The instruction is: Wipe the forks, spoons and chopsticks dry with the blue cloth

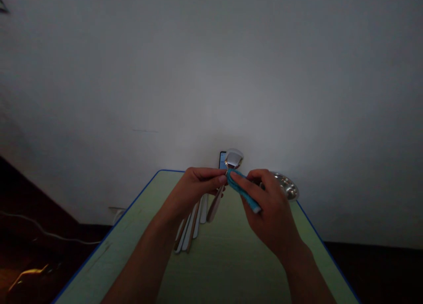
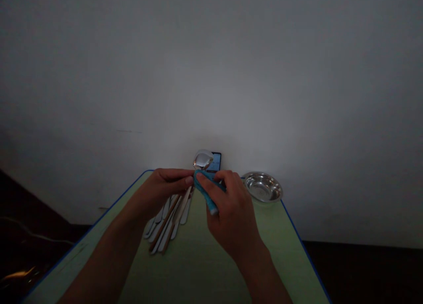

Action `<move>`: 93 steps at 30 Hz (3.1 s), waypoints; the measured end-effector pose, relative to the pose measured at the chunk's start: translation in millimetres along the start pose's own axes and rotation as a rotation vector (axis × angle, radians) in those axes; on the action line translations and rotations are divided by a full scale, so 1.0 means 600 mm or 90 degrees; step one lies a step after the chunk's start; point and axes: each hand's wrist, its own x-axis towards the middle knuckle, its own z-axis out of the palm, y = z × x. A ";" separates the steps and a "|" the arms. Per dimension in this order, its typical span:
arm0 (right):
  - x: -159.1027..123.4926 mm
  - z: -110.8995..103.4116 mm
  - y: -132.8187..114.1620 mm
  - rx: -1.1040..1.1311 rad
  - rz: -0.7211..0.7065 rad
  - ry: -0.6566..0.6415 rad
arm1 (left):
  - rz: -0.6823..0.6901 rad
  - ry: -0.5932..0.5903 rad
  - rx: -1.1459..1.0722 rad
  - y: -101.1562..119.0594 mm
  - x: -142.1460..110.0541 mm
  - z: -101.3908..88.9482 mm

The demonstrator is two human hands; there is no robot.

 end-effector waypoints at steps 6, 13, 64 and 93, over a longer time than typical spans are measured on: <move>0.000 -0.004 -0.001 0.002 0.013 -0.008 | 0.001 -0.020 -0.009 -0.005 0.001 0.000; 0.000 -0.006 -0.003 -0.001 0.014 -0.020 | -0.014 -0.022 -0.038 -0.004 0.005 0.003; 0.003 -0.015 -0.013 -0.002 0.014 -0.161 | -0.092 0.080 -0.080 0.007 0.013 0.008; 0.005 -0.014 -0.023 -0.013 0.035 -0.246 | -0.030 0.179 -0.081 0.007 0.022 0.011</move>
